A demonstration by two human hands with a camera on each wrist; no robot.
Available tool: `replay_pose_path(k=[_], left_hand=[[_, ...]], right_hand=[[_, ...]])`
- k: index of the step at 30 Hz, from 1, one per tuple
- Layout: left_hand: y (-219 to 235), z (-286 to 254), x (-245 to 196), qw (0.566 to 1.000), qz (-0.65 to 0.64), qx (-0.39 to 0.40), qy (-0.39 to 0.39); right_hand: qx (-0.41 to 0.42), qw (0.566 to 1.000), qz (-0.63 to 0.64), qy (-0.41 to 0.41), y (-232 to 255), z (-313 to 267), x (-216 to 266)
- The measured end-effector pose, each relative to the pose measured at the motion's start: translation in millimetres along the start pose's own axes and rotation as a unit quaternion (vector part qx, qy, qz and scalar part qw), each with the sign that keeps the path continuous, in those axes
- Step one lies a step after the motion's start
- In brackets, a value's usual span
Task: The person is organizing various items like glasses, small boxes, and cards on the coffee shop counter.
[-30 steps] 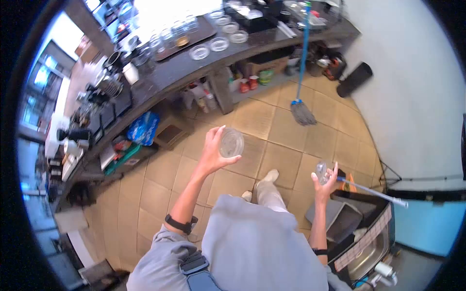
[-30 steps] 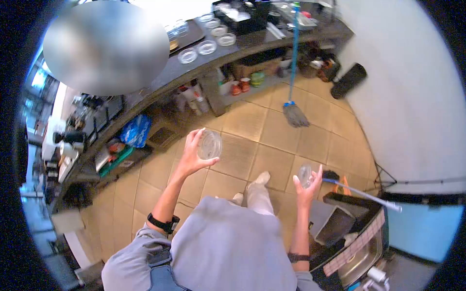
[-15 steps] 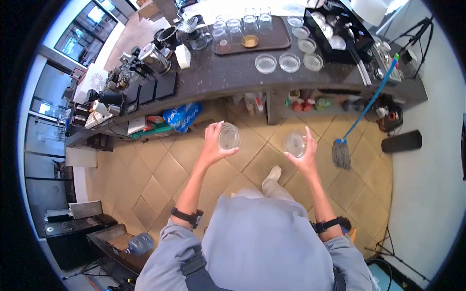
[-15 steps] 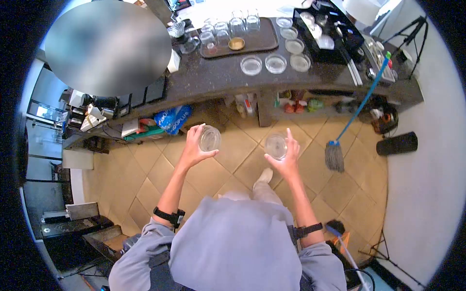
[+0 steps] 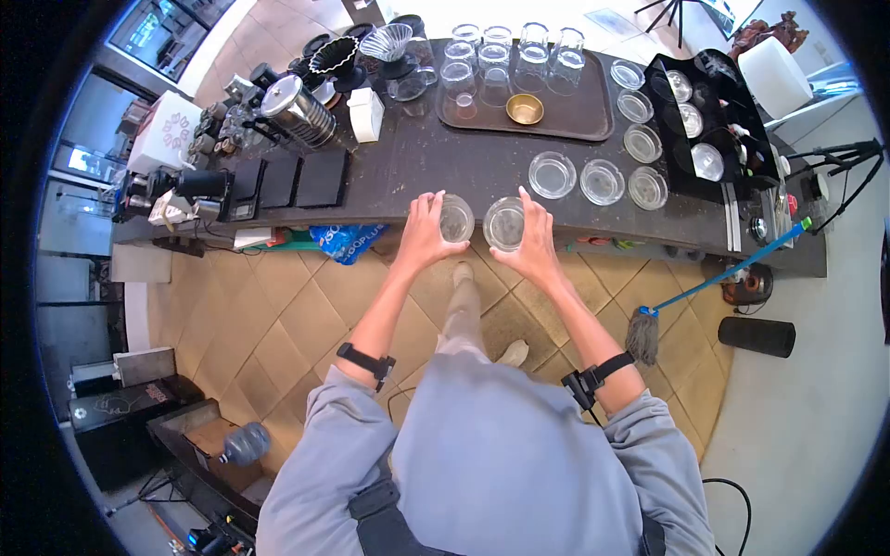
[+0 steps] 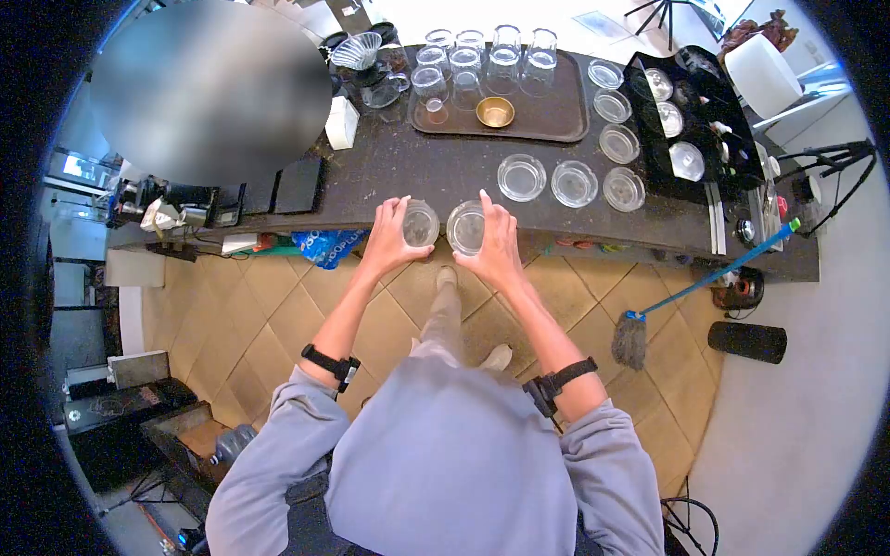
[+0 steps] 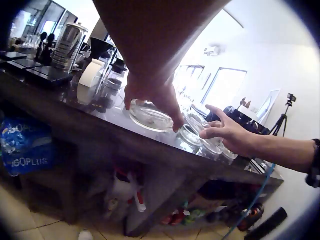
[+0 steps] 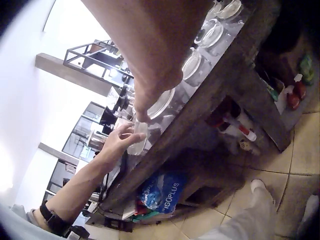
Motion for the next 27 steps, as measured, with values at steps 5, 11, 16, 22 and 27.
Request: replay_pose_path(k=[5, 11, 16, 22, 27], left_hand=[[-32.7, 81.9, 52.1, 0.999, 0.005, 0.046, -0.004], [-66.4, 149.8, 90.1, 0.991, -0.011, 0.115, -0.060], [-75.1, 181.6, 92.3, 0.986, -0.035, 0.145, -0.080], [-87.3, 194.8, 95.2, 0.982, -0.049, 0.168, -0.074], [-90.6, 201.9, 97.8, 0.983, -0.041, 0.167, -0.070]], right_hand=[[0.019, 0.997, -0.040, -0.058, -68.2, 70.7, -24.7], [0.024, 0.989, -0.078, -0.121, -121.5, 123.3, -53.4], [0.013, 0.983, -0.095, -0.155, -134.7, 146.7, -70.8], [-0.002, 0.981, -0.102, -0.166, -133.8, 156.2, -82.7], [-0.001, 0.982, -0.110, -0.156, -137.7, 160.4, -84.8]])
Point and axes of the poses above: each hand's wrist, its own z-axis towards the middle knuckle, its own y-axis out of the back of the hand, x = y × z, the point moved 7 cm from there along z, towards the middle knuckle, and after that the axes turned 15 degrees about -x, right-handed, at the moved point
